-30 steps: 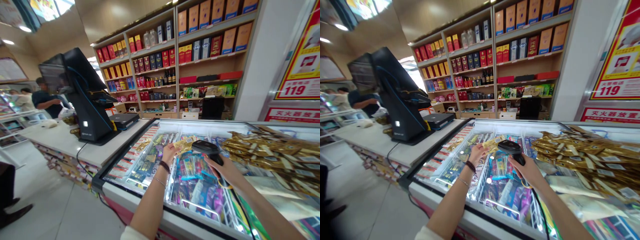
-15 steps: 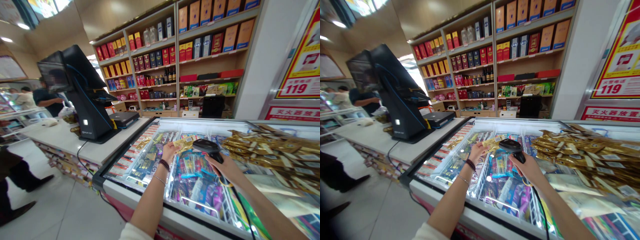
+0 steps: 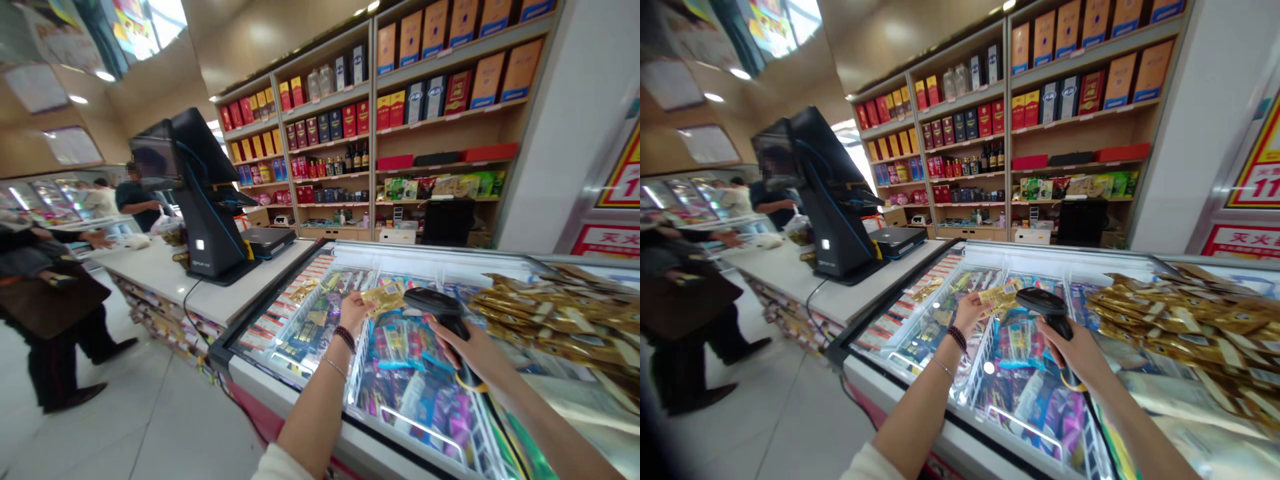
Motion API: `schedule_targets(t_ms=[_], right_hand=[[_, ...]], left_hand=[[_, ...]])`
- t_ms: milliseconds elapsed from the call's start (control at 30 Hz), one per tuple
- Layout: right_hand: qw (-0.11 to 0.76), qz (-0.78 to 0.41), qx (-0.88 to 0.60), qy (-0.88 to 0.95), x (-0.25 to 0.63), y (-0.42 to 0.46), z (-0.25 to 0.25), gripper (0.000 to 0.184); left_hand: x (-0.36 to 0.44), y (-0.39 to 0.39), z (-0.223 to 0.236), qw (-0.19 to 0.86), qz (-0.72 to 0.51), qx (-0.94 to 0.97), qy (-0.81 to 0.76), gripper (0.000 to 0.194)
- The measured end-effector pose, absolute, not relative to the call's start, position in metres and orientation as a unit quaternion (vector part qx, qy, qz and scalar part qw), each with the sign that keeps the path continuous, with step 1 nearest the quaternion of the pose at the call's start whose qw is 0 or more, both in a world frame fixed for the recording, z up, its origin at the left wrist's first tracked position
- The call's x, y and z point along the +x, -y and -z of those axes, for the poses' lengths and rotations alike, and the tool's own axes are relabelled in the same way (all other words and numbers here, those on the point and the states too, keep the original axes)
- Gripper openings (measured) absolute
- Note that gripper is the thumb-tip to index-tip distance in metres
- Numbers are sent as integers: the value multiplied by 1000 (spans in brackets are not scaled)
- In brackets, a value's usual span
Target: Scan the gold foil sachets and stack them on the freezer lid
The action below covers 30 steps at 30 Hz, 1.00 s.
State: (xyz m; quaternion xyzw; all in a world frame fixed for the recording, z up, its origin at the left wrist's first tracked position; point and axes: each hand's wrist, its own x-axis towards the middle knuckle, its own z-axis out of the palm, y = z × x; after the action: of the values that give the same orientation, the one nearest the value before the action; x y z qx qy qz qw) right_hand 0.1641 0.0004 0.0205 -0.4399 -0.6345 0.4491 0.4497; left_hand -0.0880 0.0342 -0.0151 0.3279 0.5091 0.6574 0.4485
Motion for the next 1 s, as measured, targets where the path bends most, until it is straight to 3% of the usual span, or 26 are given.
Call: schedule_targets(t_ms=[100,267,533,633,800,900,1000], right_hand=[[442,-488,-421,624,147,-12,-14,56],[431,-556,-393,592,101,-40,-13,60],[434,-608,-353,564,17,-48,-21,56],[416,-620,-336,574,1,-40,-17,52],[418,-616,-348,570,-1,-44,0,51],[437,-628,-364,531,5,-55,12,54],[428,-649,-378,502,15,-63,13,57]], left_hand=[[-103,-31,18,453,-662,304,-513,54],[-155,-14,13,376,-707,270,-535,63],[-243,32,15,242,-730,228,-597,50],[-256,43,23,173,-675,258,-669,45],[-258,50,30,16,-499,432,-751,55],[-254,45,28,31,-418,528,-738,35],[-251,40,26,49,-379,540,-750,35]])
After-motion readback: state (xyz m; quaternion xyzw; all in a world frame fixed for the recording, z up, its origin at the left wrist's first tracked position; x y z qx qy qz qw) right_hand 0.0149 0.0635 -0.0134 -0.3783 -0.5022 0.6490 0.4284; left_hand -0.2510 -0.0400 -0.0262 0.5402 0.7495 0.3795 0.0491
